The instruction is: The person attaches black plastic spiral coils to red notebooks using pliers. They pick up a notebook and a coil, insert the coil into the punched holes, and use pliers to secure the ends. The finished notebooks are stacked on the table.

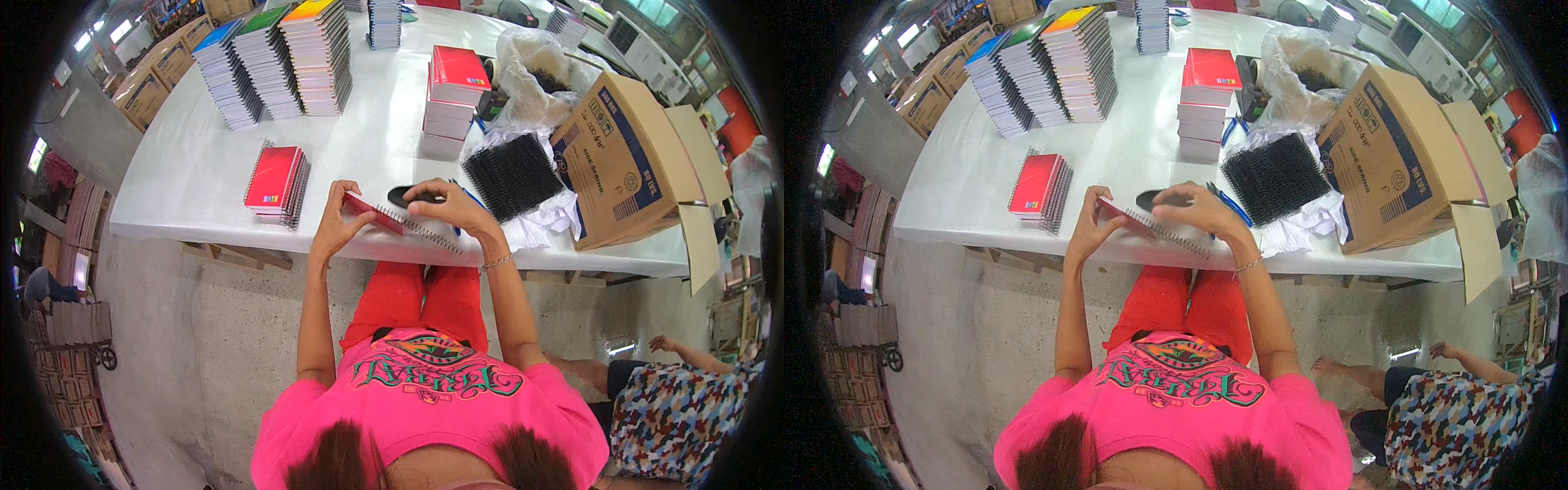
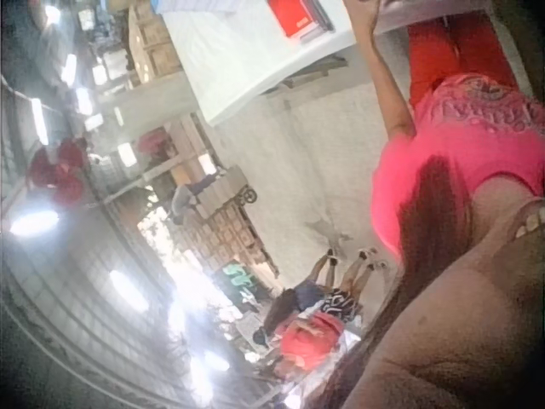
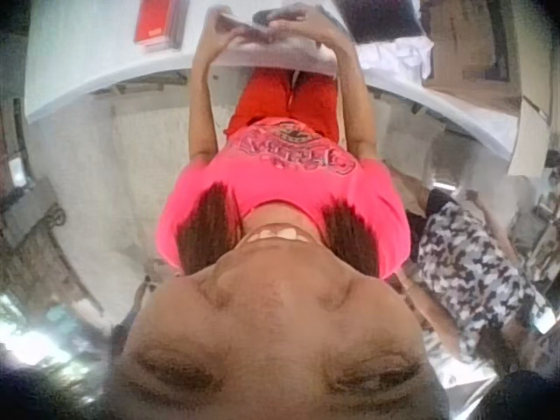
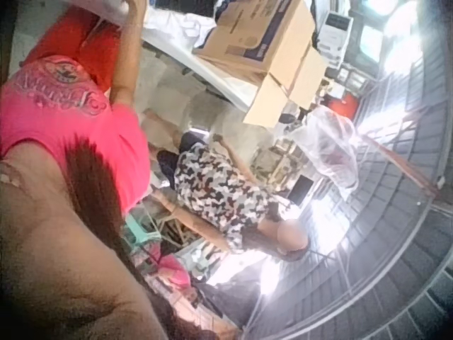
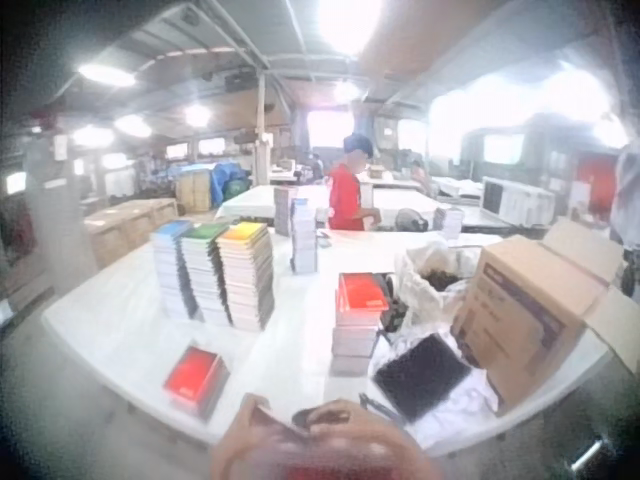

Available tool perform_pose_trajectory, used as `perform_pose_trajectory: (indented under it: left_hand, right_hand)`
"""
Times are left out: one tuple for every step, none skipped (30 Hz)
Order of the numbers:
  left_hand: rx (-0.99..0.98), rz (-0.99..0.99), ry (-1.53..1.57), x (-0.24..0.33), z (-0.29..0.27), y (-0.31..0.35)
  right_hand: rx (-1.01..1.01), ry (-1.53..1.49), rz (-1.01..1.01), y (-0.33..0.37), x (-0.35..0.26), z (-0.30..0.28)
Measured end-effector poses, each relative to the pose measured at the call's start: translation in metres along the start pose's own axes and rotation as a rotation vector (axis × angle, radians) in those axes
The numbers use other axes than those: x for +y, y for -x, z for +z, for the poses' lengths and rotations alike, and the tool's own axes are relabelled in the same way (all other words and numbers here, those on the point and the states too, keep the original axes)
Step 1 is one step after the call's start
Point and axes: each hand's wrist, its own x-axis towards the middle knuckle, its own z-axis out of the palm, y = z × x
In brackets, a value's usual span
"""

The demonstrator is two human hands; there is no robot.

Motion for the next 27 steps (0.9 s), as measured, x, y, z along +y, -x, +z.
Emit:
perform_pose_trajectory:
  left_hand:
    - [-0.006, 0.002, 0.012, 0.000, 0.002, -0.002]
    - [-0.011, 0.003, 0.024, -0.001, 0.003, -0.003]
    - [-0.017, 0.003, 0.036, -0.002, 0.002, -0.005]
    - [-0.028, -0.004, 0.048, -0.002, 0.002, -0.005]
    - [-0.038, -0.011, 0.060, -0.002, 0.002, -0.004]
    - [-0.031, -0.009, 0.060, -0.002, 0.003, -0.002]
    - [-0.022, 0.003, 0.061, 0.001, 0.004, -0.004]
    - [-0.012, 0.015, 0.062, 0.003, 0.006, -0.006]
    - [-0.018, -0.003, 0.081, 0.006, 0.007, -0.007]
    - [-0.022, -0.025, 0.102, 0.013, 0.009, -0.006]
    - [-0.026, -0.047, 0.122, 0.017, 0.011, -0.005]
    - [-0.031, -0.059, 0.136, 0.016, 0.012, -0.005]
    - [-0.039, -0.073, 0.147, 0.016, 0.013, -0.005]
    - [-0.048, -0.087, 0.159, 0.016, 0.014, -0.005]
    - [-0.035, -0.084, 0.192, 0.015, 0.015, -0.006]
    - [-0.023, -0.079, 0.223, 0.013, 0.015, -0.007]
    - [-0.011, -0.074, 0.253, 0.011, 0.015, -0.008]
    - [-0.018, -0.080, 0.235, 0.009, 0.016, -0.005]
    - [-0.015, -0.084, 0.221, 0.009, 0.017, -0.004]
    - [-0.012, -0.087, 0.208, 0.008, 0.017, -0.004]
    - [-0.025, -0.102, 0.244, 0.006, 0.016, -0.006]
    - [-0.051, -0.125, 0.278, 0.007, 0.015, -0.006]
    - [-0.078, -0.147, 0.313, 0.007, 0.015, -0.005]
    - [-0.073, -0.141, 0.303, 0.005, 0.017, -0.004]
    - [-0.060, -0.125, 0.290, 0.003, 0.017, -0.007]
    - [-0.048, -0.108, 0.277, 0.001, 0.016, -0.010]
    - [-0.064, -0.116, 0.289, 0.000, 0.015, -0.010]
  right_hand:
    - [0.036, -0.056, 0.021, -0.001, -0.001, -0.003]
    - [-0.009, -0.253, -0.036, 0.000, -0.001, -0.002]
    - [0.017, -0.086, -0.013, 0.001, -0.001, -0.001]
    - [0.043, 0.074, 0.015, 0.003, -0.014, 0.007]
    - [0.067, 0.235, 0.044, 0.006, -0.020, 0.012]
    - [0.153, 0.356, 0.061, 0.000, -0.010, 0.009]
    - [0.254, 0.409, 0.050, -0.001, -0.004, 0.009]
    - [0.355, 0.462, 0.039, -0.001, 0.002, 0.011]
    - [0.328, 0.302, 0.024, 0.000, 0.006, 0.006]
    - [0.301, 0.142, 0.015, 0.001, 0.004, 0.003]
    - [0.200, -0.074, 0.011, 0.004, 0.004, 0.001]
    - [0.099, -0.288, 0.008, 0.007, 0.004, -0.001]
    - [-0.002, -0.505, 0.004, 0.011, 0.001, -0.001]
    - [-0.069, -0.144, -0.029, 0.009, -0.006, -0.002]
    - [0.012, 0.055, 0.044, 0.005, -0.008, -0.001]
    - [0.095, 0.253, 0.114, 0.000, -0.009, 0.001]
    - [0.177, 0.451, 0.184, -0.002, -0.010, 0.003]
    - [0.304, 0.461, 0.094, -0.001, 0.010, 0.002]
    - [0.220, 0.243, 0.082, 0.001, 0.008, 0.001]
    - [0.135, 0.025, 0.070, 0.003, 0.006, 0.000]
    - [0.048, -0.192, 0.058, 0.005, 0.004, 0.000]
    - [0.059, 0.102, 0.029, 0.013, -0.008, 0.009]
    - [0.131, 0.233, 0.059, 0.009, -0.006, 0.009]
    - [0.203, 0.363, 0.090, 0.003, -0.003, 0.006]
    - [0.274, 0.499, 0.112, -0.003, 0.000, 0.002]
    - [0.391, 0.603, -0.015, -0.004, 0.005, 0.005]
    - [0.302, 0.444, -0.005, -0.001, 0.009, 0.003]
